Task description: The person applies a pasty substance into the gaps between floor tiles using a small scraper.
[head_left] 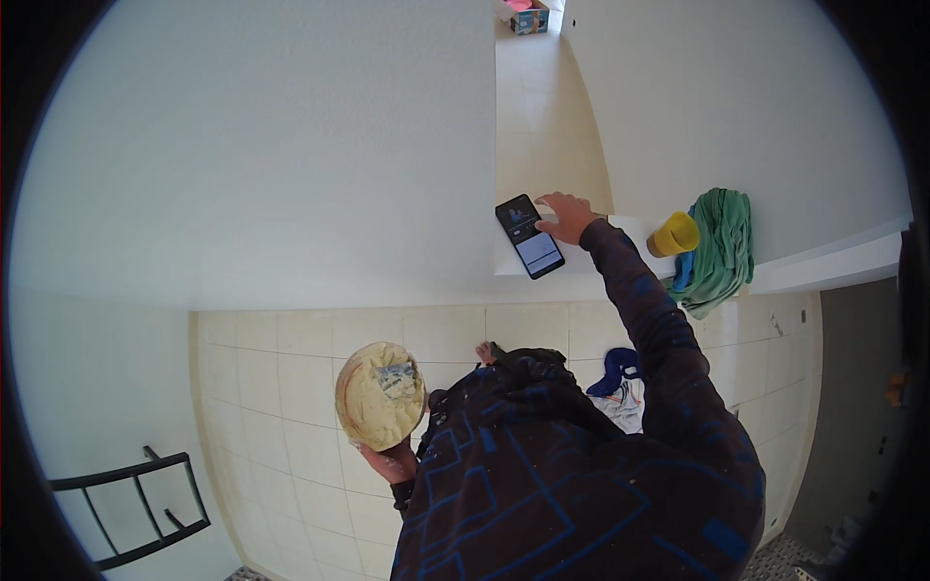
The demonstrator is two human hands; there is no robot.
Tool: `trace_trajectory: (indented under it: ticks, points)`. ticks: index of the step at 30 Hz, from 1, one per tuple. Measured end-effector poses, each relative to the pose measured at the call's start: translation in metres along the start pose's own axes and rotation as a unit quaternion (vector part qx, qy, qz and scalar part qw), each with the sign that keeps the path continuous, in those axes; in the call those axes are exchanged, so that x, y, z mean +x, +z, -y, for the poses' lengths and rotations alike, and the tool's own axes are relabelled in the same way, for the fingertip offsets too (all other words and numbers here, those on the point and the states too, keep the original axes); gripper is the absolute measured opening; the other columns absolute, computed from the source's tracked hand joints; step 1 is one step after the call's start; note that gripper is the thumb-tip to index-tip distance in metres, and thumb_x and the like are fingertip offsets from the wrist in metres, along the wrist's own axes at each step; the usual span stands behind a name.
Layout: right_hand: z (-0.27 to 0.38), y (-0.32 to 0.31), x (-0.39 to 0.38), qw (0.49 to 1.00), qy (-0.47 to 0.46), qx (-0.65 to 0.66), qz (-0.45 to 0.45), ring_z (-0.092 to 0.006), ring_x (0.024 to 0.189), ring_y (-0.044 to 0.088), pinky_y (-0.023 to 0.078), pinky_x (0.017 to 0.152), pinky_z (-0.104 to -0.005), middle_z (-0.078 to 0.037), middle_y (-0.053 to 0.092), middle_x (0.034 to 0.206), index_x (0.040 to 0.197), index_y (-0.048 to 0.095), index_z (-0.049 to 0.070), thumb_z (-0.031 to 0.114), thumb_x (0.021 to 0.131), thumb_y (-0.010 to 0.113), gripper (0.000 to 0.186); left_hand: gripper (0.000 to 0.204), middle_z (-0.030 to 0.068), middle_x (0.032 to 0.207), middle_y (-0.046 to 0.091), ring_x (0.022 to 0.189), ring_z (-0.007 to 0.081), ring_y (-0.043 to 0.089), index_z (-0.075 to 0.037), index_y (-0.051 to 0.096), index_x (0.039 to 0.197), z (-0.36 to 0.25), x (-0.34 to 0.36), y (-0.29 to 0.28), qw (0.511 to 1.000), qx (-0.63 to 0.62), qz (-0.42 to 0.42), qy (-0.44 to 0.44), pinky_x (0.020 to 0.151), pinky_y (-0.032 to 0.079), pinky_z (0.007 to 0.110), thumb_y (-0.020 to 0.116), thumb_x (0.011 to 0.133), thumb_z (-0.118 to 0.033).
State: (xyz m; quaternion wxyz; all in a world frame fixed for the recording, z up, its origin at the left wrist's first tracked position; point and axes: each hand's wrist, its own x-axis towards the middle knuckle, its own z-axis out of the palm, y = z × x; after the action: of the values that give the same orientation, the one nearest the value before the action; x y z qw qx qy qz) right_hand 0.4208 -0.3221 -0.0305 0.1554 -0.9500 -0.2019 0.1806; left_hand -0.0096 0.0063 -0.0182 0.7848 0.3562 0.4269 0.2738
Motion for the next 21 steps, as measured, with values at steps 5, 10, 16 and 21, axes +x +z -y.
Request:
trace_trajectory:
  ticks: [5, 10, 16, 21]
  points:
    - [0.009, 0.003, -0.006, 0.998, -0.041, 0.01, -0.056, -0.0334, 0.134, 0.048, 0.032, 0.111, -0.0557, -0.012, 0.054, 0.14, 0.141, 0.055, 0.023, 0.039, 0.094, 0.063, 0.05, 0.074, 0.0157, 0.154, 0.042, 0.135, 0.0371, 0.05, -0.013, 0.033, 0.155, -0.001, -0.003, 0.007, 1.0, 0.009, -0.014, 0.003, 0.103, 0.05, 0.054, 0.047, 0.099, -0.059]
    - [0.019, 0.005, -0.007, 0.998, -0.036, -0.026, -0.039, -0.0329, 0.134, 0.048, 0.031, 0.111, -0.0557, -0.011, 0.053, 0.142, 0.141, 0.055, 0.022, 0.035, 0.096, 0.06, 0.048, 0.075, 0.0167, 0.153, 0.043, 0.134, 0.0374, 0.051, -0.011, 0.034, 0.154, 0.001, 0.006, -0.007, 1.0, -0.01, -0.007, -0.005, 0.102, 0.051, 0.054, 0.049, 0.098, -0.059]
    - [0.001, 0.011, 0.003, 0.996, -0.044, 0.01, -0.078, -0.0325, 0.129, 0.052, 0.034, 0.107, -0.0539, -0.01, 0.056, 0.138, 0.14, 0.055, 0.021, 0.029, 0.096, 0.056, 0.044, 0.07, 0.0164, 0.151, 0.045, 0.132, 0.0365, 0.053, -0.011, 0.036, 0.153, 0.0, 0.001, 0.003, 1.0, 0.002, -0.029, 0.0, 0.101, 0.052, 0.053, 0.051, 0.098, -0.052]
    - [0.006, 0.012, 0.004, 0.994, -0.037, 0.001, -0.103, -0.0334, 0.125, 0.056, 0.035, 0.106, -0.0534, -0.011, 0.061, 0.13, 0.137, 0.058, 0.019, 0.026, 0.096, 0.055, 0.042, 0.066, 0.0157, 0.15, 0.046, 0.131, 0.0358, 0.054, -0.012, 0.036, 0.152, -0.004, -0.002, 0.009, 1.0, -0.016, -0.025, -0.001, 0.1, 0.053, 0.053, 0.051, 0.097, -0.045]
